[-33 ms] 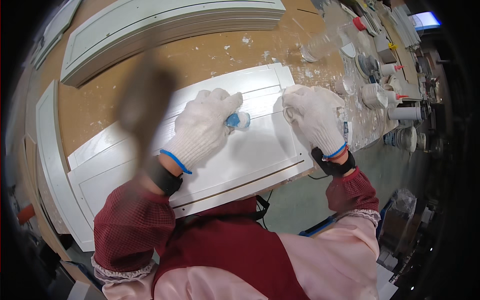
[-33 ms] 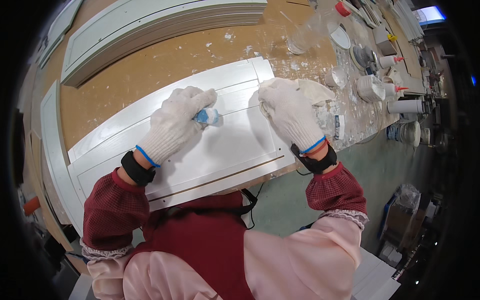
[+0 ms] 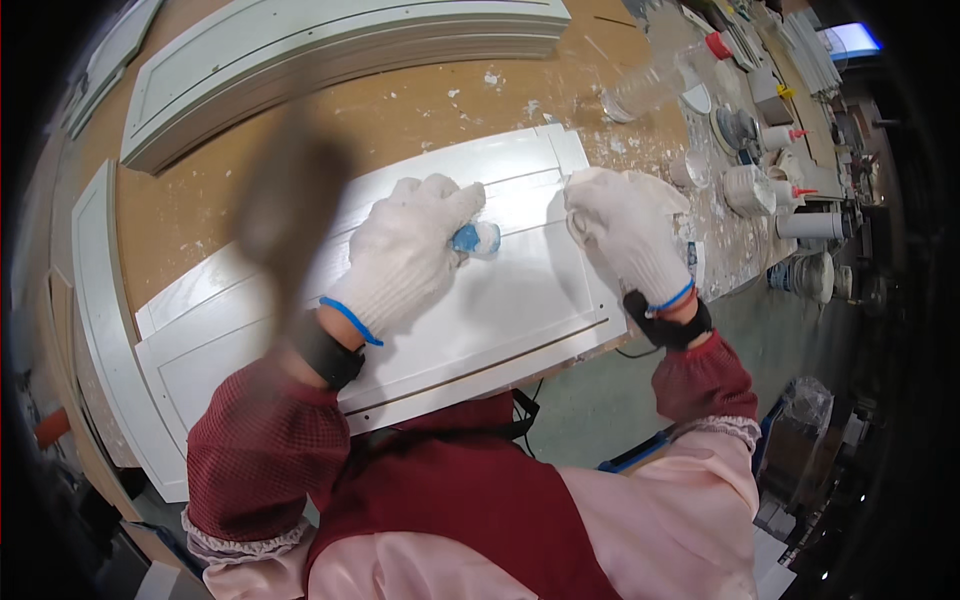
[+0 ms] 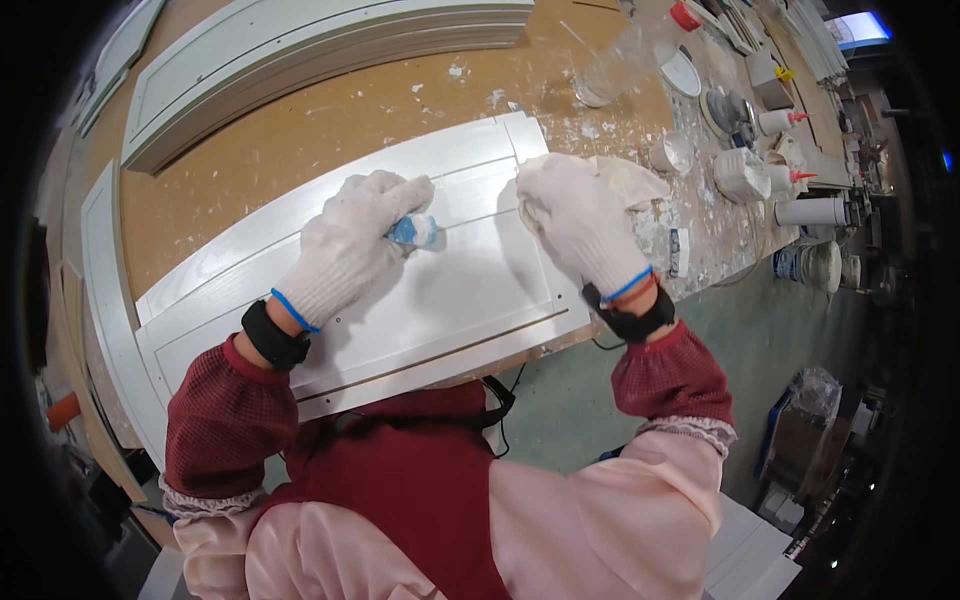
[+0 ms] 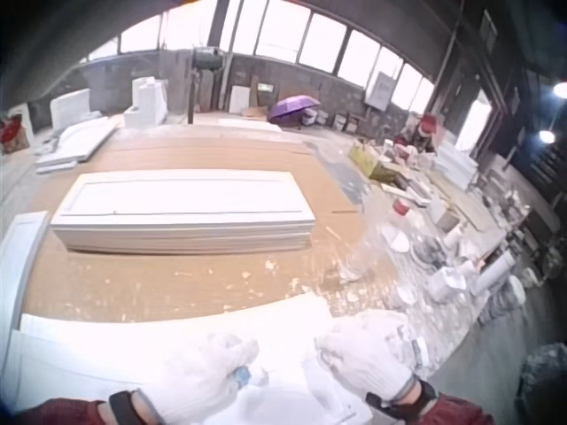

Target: The person wipes a wooden panel with a cloth, applies a blue block to its edges and surface, and wipes it again before repeating the process on a smaller panel.

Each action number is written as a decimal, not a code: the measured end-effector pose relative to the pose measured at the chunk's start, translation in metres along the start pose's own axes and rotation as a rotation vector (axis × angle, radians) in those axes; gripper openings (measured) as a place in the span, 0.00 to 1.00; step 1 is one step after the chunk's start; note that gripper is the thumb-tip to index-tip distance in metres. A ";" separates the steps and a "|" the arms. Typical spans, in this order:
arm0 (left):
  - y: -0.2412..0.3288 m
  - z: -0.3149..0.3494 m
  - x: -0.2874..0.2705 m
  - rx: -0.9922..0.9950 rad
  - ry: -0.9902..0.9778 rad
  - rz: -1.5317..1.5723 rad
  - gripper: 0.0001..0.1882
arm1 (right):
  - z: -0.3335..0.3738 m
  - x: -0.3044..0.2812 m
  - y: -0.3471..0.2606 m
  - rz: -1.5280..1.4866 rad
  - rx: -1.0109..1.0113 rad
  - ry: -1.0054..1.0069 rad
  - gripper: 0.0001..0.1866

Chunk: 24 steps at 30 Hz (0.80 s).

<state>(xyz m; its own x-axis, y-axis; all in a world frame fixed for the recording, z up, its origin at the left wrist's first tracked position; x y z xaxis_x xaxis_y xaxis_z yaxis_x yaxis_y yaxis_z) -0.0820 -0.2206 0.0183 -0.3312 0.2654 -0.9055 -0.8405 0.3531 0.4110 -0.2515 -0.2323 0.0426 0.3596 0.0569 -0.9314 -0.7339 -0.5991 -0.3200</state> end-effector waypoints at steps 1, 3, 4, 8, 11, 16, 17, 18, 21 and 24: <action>0.004 0.002 0.000 0.024 0.000 -0.005 0.19 | -0.002 0.002 0.004 0.034 0.047 -0.048 0.06; 0.004 0.005 -0.003 0.015 0.010 0.001 0.19 | -0.017 0.004 0.012 0.044 0.131 -0.078 0.06; 0.004 0.001 -0.005 0.009 0.030 0.013 0.20 | -0.022 0.005 0.022 0.064 0.210 -0.110 0.07; 0.010 0.003 -0.007 0.029 0.022 0.011 0.21 | -0.012 0.001 0.079 -0.281 0.522 -0.023 0.12; 0.002 0.002 0.000 -0.050 -0.033 -0.021 0.23 | 0.006 -0.038 0.072 -0.922 0.789 0.336 0.15; 0.010 0.002 -0.003 -0.019 -0.016 -0.020 0.22 | 0.000 -0.088 0.060 -0.829 0.616 0.528 0.15; 0.010 0.001 -0.001 -0.047 -0.054 -0.020 0.24 | -0.010 -0.104 0.046 -0.802 0.457 0.608 0.16; 0.010 0.002 -0.005 -0.044 -0.048 -0.032 0.24 | -0.018 -0.118 0.028 -0.775 0.293 0.683 0.17; 0.005 0.002 0.003 -0.064 -0.074 -0.018 0.23 | -0.052 -0.117 0.005 -0.981 0.177 0.667 0.20; 0.008 0.005 -0.005 -0.025 0.023 0.004 0.20 | -0.093 -0.110 -0.027 -1.102 0.067 0.487 0.25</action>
<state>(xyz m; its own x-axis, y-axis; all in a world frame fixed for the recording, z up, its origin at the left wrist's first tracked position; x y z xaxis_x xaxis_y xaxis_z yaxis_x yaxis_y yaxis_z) -0.0844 -0.2145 0.0268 -0.3442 0.2458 -0.9061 -0.8493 0.3299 0.4121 -0.2173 -0.2969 0.1704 0.9806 0.1957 0.0057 0.0801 -0.3746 -0.9237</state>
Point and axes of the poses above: each hand's wrist, its own z-axis away from the middle knuckle, its own x-axis out of the palm, y = z × x, the point moved 9 cm from there along -z, towards the middle knuckle, and after that the axes turned 4 degrees about -z, right-handed, at the moved point
